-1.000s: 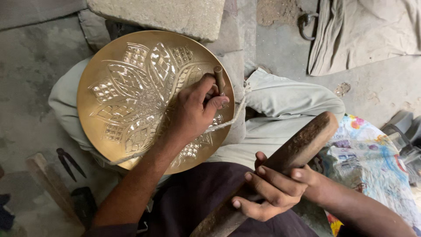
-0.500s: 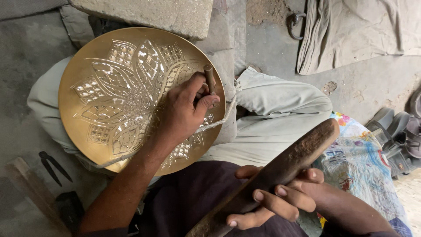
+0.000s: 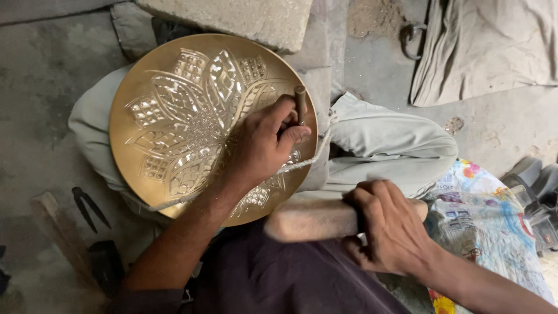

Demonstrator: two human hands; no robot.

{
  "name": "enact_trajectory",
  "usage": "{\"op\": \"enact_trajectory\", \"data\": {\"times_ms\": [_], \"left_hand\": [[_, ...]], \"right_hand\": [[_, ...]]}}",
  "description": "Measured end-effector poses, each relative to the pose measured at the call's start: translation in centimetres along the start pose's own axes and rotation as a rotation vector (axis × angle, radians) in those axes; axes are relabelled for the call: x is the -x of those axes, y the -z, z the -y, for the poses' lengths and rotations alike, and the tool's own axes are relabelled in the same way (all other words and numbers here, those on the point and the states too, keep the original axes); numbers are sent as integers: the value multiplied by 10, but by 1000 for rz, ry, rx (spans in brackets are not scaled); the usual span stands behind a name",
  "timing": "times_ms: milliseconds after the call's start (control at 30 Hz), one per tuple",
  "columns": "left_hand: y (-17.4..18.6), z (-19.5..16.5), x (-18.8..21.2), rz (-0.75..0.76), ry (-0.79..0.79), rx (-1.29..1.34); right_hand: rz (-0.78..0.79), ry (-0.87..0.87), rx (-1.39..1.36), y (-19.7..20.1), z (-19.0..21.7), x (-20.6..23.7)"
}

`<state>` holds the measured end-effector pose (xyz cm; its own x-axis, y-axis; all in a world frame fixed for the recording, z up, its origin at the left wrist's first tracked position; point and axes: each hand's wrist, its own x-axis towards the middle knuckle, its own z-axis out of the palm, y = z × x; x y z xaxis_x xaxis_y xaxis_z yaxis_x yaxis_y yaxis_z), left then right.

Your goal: The person sits on the floor with an embossed brass plate resting on their lap, holding a punch against the raised floral pattern and striking it with a wooden mallet to deepen the design. They reposition the punch around the plate and rotate the plate as they work, steadying it with a rope.

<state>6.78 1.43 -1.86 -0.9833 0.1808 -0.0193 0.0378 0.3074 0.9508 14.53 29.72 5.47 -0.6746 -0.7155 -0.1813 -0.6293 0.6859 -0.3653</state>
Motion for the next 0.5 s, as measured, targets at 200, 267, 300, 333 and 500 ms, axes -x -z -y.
{"op": "enact_trajectory", "data": {"times_ms": [200, 267, 300, 333, 500], "left_hand": [[-2, 7, -1, 7, -7, -37], [-2, 8, 0, 10, 15, -62], [-1, 8, 0, 11, 28, -75], [0, 8, 1, 14, 22, -56], [-1, 12, 1, 3, 7, 11]], "right_hand": [[199, -387, -142, 20, -9, -10], [212, -579, -63, 33, -18, -17], [290, -743, 1, 40, -24, -21], [366, -908, 67, 47, -30, -27], [25, -615, 62, 80, -58, -57]]}}
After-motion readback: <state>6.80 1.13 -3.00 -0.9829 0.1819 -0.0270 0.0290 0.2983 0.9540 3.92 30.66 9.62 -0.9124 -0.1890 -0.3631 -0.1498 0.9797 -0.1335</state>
